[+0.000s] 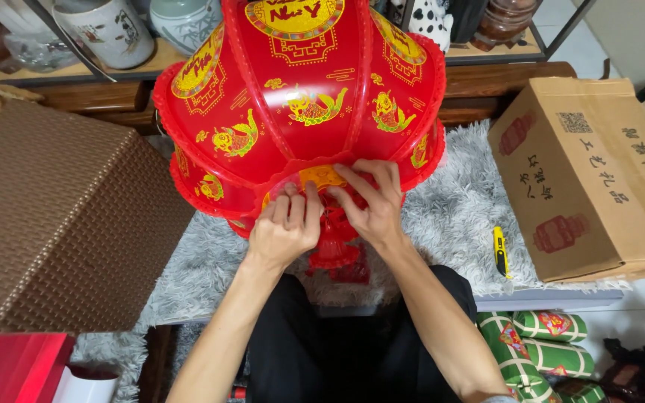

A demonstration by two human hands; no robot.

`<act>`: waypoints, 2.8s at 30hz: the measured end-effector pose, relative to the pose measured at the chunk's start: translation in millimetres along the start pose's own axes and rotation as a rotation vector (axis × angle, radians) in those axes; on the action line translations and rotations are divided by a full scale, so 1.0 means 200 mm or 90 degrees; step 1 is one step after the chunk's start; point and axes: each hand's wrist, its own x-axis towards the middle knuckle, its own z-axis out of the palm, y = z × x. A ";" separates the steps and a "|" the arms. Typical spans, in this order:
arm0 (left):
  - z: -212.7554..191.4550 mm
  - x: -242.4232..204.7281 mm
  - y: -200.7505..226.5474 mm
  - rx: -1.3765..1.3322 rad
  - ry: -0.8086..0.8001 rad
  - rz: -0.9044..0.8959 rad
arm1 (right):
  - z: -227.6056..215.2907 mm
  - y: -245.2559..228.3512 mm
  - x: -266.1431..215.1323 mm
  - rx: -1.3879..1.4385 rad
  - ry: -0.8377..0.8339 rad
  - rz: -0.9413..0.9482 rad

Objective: Assembling a traditional red lantern by attaching decorative base components and aligning plastic tabs.

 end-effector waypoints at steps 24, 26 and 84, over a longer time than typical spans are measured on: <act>-0.04 0.10 -0.08 -0.076 -0.215 0.040 | -0.12 0.04 -0.05 0.030 -0.042 0.042; 0.00 0.06 -0.08 -0.103 -0.247 0.051 | -0.11 0.02 -0.04 0.025 -0.046 0.038; -0.09 0.16 0.03 0.169 -0.277 0.018 | -0.20 -0.14 0.31 -0.247 -0.244 -0.207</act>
